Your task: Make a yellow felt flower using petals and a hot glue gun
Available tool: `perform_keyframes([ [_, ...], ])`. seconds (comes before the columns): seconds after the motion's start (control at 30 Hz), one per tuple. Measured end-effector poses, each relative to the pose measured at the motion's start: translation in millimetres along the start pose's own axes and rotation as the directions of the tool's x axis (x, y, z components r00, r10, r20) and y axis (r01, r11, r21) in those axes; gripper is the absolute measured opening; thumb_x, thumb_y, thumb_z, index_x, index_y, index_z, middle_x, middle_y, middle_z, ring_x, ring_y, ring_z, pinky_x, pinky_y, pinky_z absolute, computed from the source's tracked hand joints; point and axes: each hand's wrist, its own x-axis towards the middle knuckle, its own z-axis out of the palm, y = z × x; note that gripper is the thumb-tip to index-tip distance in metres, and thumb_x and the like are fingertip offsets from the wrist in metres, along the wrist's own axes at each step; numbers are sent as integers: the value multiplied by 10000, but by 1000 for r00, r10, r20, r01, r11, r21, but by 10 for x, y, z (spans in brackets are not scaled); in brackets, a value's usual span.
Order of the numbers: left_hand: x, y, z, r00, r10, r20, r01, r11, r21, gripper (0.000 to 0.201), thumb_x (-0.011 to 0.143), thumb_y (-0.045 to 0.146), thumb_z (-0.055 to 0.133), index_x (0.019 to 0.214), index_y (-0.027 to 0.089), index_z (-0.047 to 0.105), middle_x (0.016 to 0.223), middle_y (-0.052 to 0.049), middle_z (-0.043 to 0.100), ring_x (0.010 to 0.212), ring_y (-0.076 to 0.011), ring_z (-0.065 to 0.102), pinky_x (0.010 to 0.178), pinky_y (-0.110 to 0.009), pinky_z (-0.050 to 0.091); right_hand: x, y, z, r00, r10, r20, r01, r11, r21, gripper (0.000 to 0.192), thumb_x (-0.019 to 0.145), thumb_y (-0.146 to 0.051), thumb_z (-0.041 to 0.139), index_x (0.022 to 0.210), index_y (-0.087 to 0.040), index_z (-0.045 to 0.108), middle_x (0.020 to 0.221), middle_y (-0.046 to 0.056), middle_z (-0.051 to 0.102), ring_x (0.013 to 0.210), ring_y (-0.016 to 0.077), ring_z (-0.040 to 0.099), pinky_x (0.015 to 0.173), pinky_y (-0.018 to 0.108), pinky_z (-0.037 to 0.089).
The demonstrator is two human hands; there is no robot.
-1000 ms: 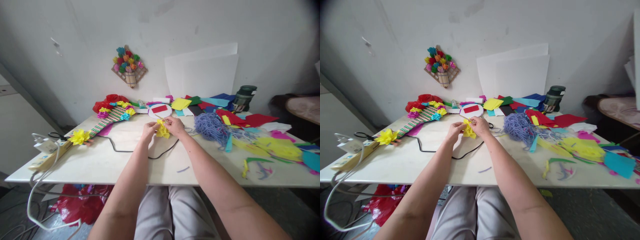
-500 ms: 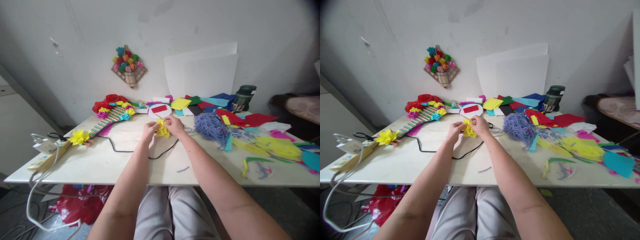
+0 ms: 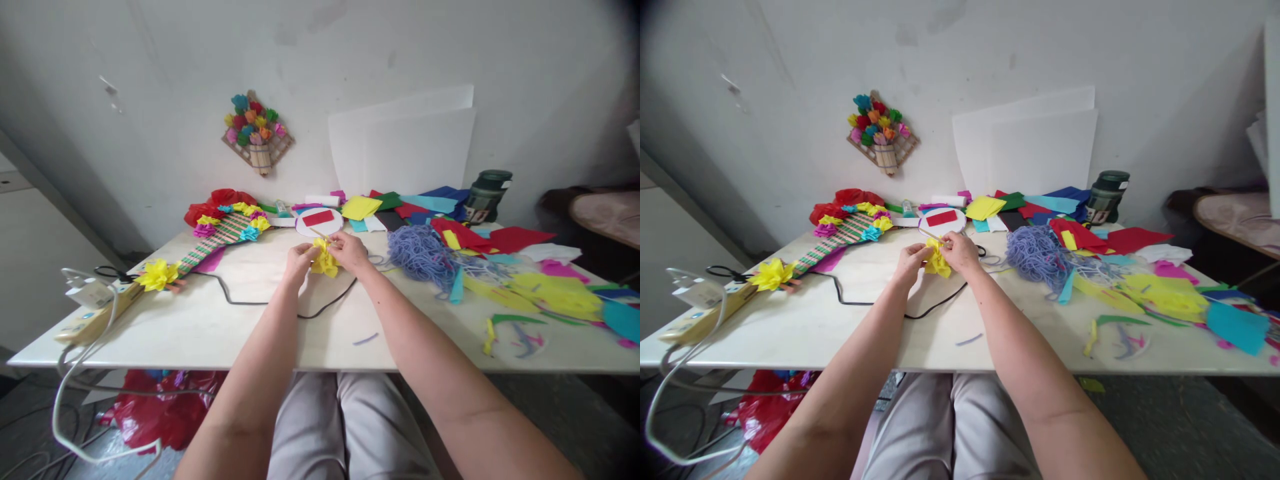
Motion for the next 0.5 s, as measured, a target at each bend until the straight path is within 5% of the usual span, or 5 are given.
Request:
perform_keyframes([
  [0.5, -45, 44, 30, 997, 68, 22, -68, 997, 21, 315, 598, 410, 674, 699, 111, 668, 563, -10, 567, 546, -111, 495, 530, -231, 395, 9, 7, -9, 1000, 21, -16, -22, 995, -97, 156, 732, -280, 596, 853, -243, 687, 891, 16, 725, 858, 185, 659, 692, 263, 492],
])
